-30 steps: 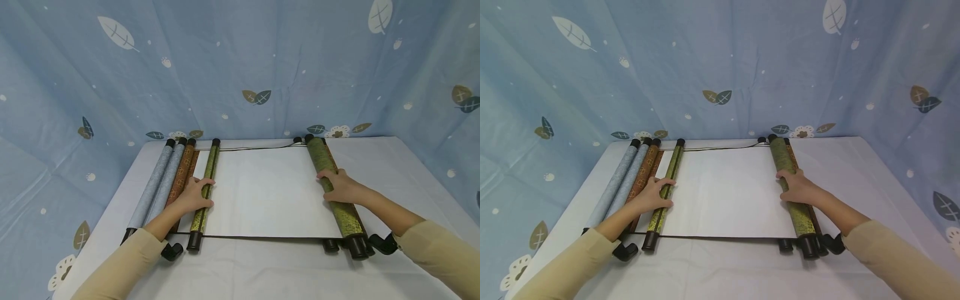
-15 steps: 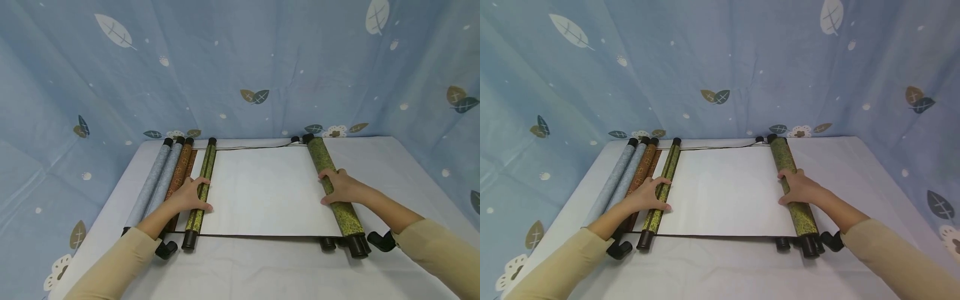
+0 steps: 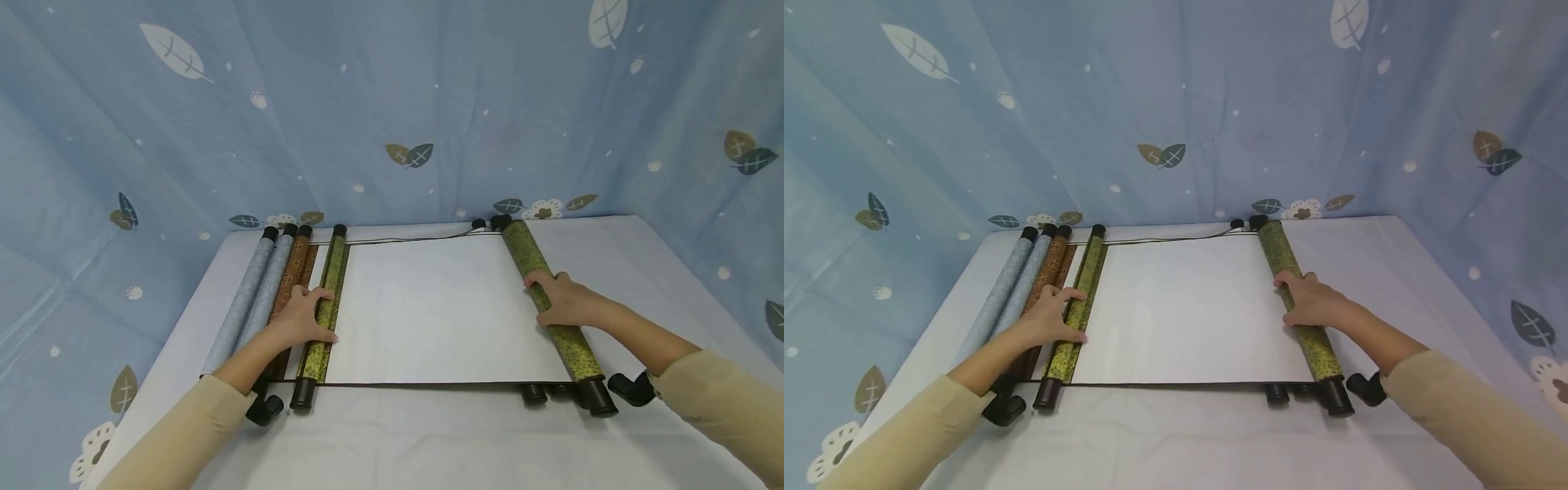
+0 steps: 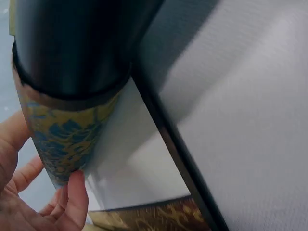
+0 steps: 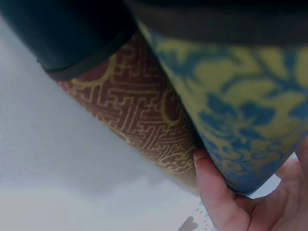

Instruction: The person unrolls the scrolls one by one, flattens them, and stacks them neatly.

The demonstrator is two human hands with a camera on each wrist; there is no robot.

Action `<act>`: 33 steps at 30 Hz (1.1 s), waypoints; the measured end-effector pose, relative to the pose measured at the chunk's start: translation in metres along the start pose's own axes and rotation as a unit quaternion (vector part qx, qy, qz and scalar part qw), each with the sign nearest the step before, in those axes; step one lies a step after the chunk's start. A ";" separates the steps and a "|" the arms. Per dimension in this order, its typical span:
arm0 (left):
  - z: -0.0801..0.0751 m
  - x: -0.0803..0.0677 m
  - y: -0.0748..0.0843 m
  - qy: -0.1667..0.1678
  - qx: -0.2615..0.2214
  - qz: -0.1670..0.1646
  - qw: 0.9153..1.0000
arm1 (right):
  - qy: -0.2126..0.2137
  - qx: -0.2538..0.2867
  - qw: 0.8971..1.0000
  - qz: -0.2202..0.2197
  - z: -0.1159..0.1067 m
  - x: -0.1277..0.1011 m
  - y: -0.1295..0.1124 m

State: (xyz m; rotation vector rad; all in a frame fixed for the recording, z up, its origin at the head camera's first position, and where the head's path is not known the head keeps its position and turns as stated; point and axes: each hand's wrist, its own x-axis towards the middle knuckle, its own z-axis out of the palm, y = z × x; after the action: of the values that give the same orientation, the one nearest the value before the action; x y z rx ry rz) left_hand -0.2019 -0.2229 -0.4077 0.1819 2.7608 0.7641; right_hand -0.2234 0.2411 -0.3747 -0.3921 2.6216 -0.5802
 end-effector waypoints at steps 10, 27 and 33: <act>-0.005 -0.004 -0.003 0.001 -0.003 0.003 1.000 | -0.008 0.021 1.000 0.015 -0.001 -0.002 0.015; -0.004 -0.006 -0.008 0.001 0.024 0.029 0.999 | -0.048 0.079 0.996 -0.005 -0.010 -0.008 0.041; -0.003 -0.006 -0.009 0.001 0.036 0.015 0.999 | -0.039 0.084 0.996 -0.009 -0.012 -0.008 0.049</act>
State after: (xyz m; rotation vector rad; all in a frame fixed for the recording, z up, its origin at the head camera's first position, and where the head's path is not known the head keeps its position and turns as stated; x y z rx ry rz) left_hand -0.1976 -0.2330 -0.4079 0.2363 2.7960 0.6737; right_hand -0.2308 0.2903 -0.3842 -0.3781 2.4745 -0.7707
